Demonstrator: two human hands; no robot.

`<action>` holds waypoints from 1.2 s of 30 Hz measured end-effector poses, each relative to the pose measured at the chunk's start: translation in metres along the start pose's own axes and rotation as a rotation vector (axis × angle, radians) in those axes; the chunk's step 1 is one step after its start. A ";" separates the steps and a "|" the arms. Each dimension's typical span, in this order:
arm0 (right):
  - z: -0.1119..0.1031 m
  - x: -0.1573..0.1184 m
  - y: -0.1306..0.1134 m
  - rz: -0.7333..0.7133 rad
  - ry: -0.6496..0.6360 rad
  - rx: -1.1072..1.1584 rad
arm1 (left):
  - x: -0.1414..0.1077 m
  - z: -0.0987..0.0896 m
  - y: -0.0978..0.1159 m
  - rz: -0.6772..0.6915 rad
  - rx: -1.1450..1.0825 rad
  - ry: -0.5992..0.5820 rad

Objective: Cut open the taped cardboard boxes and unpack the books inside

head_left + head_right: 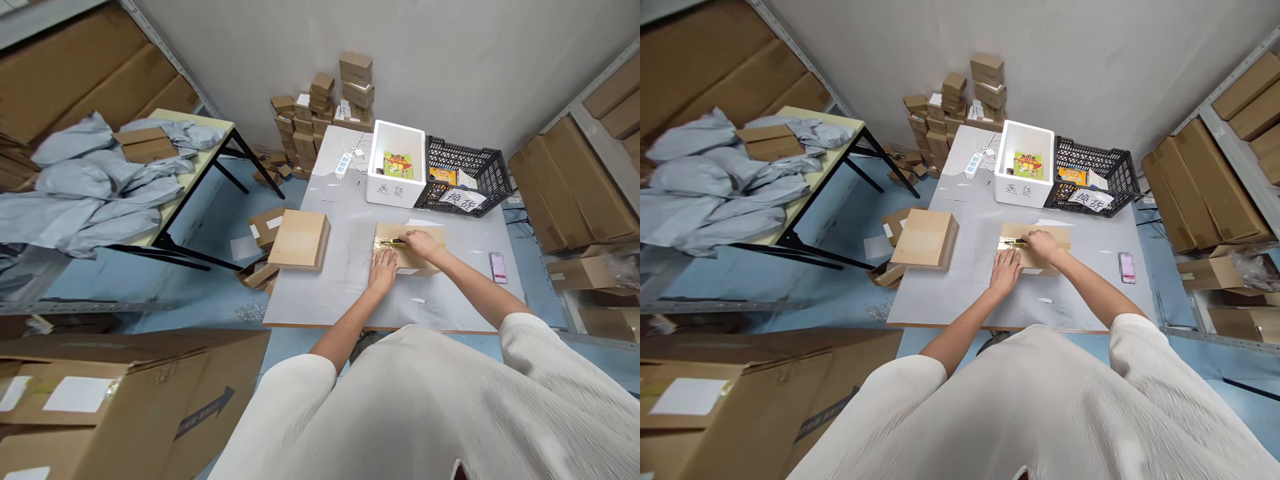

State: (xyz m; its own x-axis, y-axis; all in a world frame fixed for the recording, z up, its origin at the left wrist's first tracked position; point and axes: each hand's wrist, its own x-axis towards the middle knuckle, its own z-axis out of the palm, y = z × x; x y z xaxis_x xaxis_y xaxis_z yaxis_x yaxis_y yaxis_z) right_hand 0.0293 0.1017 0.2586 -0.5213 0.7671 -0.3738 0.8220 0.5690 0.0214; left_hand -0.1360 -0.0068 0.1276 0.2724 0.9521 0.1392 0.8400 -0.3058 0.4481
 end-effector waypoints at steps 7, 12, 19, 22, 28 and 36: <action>0.005 -0.010 0.013 0.034 -0.007 0.008 | 0.000 0.000 -0.002 -0.005 0.011 -0.009; 0.011 -0.028 0.030 0.107 -0.035 0.002 | -0.001 -0.003 -0.001 -0.010 0.007 -0.011; 0.017 -0.048 0.050 0.151 -0.049 -0.067 | -0.002 -0.013 0.003 -0.038 0.066 -0.070; 0.018 -0.060 0.066 0.185 -0.072 -0.072 | -0.002 -0.014 0.002 -0.052 0.071 -0.082; 0.025 -0.085 0.086 0.200 -0.053 -0.040 | -0.004 -0.015 0.003 -0.061 0.088 -0.106; 0.041 -0.106 0.120 0.252 -0.022 0.011 | -0.001 -0.021 0.005 -0.098 0.100 -0.163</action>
State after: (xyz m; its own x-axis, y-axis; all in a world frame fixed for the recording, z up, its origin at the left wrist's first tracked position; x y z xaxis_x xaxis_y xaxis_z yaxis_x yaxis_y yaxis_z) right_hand 0.1921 0.0766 0.2624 -0.2949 0.8776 -0.3779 0.9278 0.3576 0.1065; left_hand -0.1419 -0.0096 0.1487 0.2529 0.9662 -0.0494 0.9064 -0.2187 0.3615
